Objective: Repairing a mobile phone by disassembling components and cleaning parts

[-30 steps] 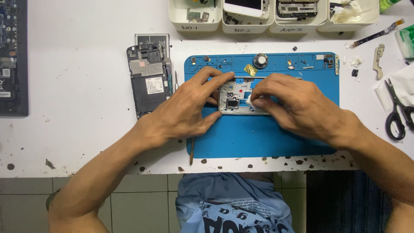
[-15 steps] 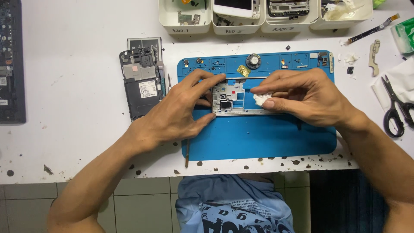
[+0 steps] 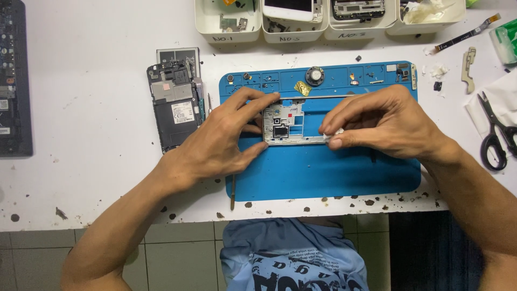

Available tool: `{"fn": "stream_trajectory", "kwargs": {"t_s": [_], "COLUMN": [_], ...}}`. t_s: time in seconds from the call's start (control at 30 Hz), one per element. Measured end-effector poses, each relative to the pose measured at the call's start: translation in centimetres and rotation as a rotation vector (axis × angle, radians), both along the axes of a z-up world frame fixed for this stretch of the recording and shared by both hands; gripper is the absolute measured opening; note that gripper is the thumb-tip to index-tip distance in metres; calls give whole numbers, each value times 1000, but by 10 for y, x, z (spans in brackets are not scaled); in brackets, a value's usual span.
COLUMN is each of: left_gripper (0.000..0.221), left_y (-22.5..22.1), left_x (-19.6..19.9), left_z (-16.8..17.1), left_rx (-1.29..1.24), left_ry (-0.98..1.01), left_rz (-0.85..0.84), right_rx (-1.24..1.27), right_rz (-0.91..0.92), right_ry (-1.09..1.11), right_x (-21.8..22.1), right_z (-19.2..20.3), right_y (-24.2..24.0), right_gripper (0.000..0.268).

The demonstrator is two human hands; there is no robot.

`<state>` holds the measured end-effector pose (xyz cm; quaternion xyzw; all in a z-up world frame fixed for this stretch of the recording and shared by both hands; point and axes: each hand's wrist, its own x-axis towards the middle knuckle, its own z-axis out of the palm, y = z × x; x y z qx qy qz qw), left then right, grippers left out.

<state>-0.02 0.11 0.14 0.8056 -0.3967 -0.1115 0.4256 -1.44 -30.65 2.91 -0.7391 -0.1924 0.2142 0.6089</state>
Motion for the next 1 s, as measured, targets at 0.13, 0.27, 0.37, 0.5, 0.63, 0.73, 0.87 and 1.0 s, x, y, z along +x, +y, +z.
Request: {"fn": "stream_trajectory", "kwargs": {"t_s": [0.13, 0.27, 0.37, 0.5, 0.63, 0.73, 0.87, 1.0], "left_gripper": [83, 82, 81, 89, 87, 88, 82, 87], "left_y": [-1, -2, -3, -2, -2, 1, 3, -8], "left_x": [-1, -1, -2, -3, -2, 2, 12, 24], "left_z": [0, 0, 1, 3, 6, 18, 34, 46], "left_rx": [9, 9, -13, 3, 13, 140, 371, 589], "left_ry": [1, -1, 12, 25, 6, -190, -382, -386], "left_rz": [4, 9, 5, 7, 16, -13, -132, -320], "right_rx": [8, -99, -97, -137, -101, -75, 133, 154], "right_rz": [-15, 9, -14, -119, -115, -92, -88, -169], "right_ry": [-11, -126, -117, -134, -144, -210, -118, -76], "right_x": [1, 2, 1, 2, 0, 2, 6, 8], "right_z": [3, 9, 8, 4, 9, 4, -1, -3], "right_y": [-1, 2, 0, -8, -12, -18, -22, -28], "right_gripper": [33, 25, 27, 20, 16, 19, 30, 35]}}
